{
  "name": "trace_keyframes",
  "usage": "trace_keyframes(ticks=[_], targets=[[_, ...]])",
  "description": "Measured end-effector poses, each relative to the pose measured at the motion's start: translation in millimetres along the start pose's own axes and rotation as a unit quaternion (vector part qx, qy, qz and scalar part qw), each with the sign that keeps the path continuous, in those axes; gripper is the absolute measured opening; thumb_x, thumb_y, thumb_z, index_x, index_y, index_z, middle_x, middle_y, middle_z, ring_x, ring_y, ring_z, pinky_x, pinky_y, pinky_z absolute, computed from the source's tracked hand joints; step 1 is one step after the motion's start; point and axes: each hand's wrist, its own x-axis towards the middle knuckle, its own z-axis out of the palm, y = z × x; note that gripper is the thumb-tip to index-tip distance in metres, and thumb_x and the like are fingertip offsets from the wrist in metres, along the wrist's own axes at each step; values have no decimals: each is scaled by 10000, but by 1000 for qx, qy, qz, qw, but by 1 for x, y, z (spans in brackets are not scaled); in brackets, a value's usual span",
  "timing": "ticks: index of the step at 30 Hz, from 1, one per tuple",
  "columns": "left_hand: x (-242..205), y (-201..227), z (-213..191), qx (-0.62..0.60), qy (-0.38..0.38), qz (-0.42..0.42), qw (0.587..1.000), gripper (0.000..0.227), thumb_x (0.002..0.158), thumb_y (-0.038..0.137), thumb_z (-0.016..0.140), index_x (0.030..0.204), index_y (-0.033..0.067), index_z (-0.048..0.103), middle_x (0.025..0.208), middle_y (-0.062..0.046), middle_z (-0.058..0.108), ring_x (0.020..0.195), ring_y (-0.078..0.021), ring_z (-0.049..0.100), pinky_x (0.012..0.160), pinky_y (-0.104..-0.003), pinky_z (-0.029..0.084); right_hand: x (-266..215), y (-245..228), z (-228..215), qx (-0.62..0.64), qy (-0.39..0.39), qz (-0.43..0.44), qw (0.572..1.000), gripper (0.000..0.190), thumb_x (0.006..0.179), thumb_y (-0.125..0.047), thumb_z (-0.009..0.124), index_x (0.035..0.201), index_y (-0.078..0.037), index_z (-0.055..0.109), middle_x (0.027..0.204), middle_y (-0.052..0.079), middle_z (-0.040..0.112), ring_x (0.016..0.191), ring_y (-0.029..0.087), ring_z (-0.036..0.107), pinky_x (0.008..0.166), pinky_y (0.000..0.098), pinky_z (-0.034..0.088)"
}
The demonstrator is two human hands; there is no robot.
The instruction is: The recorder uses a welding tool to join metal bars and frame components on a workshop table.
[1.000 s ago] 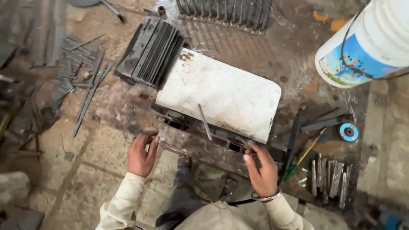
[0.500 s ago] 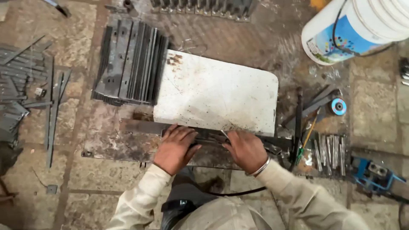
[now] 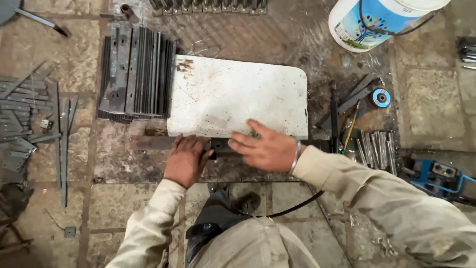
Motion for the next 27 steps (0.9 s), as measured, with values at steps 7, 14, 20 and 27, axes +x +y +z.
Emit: trace_keyframes(ticks=[7, 14, 20, 27], targets=[[-9, 24, -8, 14, 36, -57, 998, 371, 995, 423, 577, 1240, 157, 658, 1297, -107, 686, 1318, -317, 562, 1205, -557, 268, -126, 12, 46, -159, 45, 281, 945, 459, 732, -109, 674, 1186, -112, 739, 1370, 26, 637, 1359, 291, 554, 1111, 534, 427], [-11, 27, 2, 9, 56, -90, 994, 426, 995, 382, 593, 1351, 150, 620, 1299, -146, 674, 1302, -336, 553, 1180, -523, 303, -102, -152, 119, 152, 134, 463, 863, 262, 1020, -325, 588, 1209, -148, 629, 1122, 171, 712, 916, 336, 698, 764, 472, 569], [-11, 49, -16, 56, 16, -105, 993, 511, 986, 427, 608, 1421, 166, 555, 1433, -137, 565, 1393, -314, 459, 1209, -522, 248, -75, -176, 230, 418, -59, 578, 699, 755, 911, -514, 630, 1550, -181, 404, 1011, 192, 734, 931, 389, 714, 809, 488, 561], [29, 113, -76, 126, -10, 180, 976, 761, 823, 330, 675, 1538, 201, 446, 1617, -135, 327, 1458, -306, 320, 1194, -471, 175, -51, -137, 294, 381, -9, 646, 661, 952, 878, -538, 612, 1608, -140, 150, 1110, 248, 649, 972, 428, 657, 826, 489, 531]])
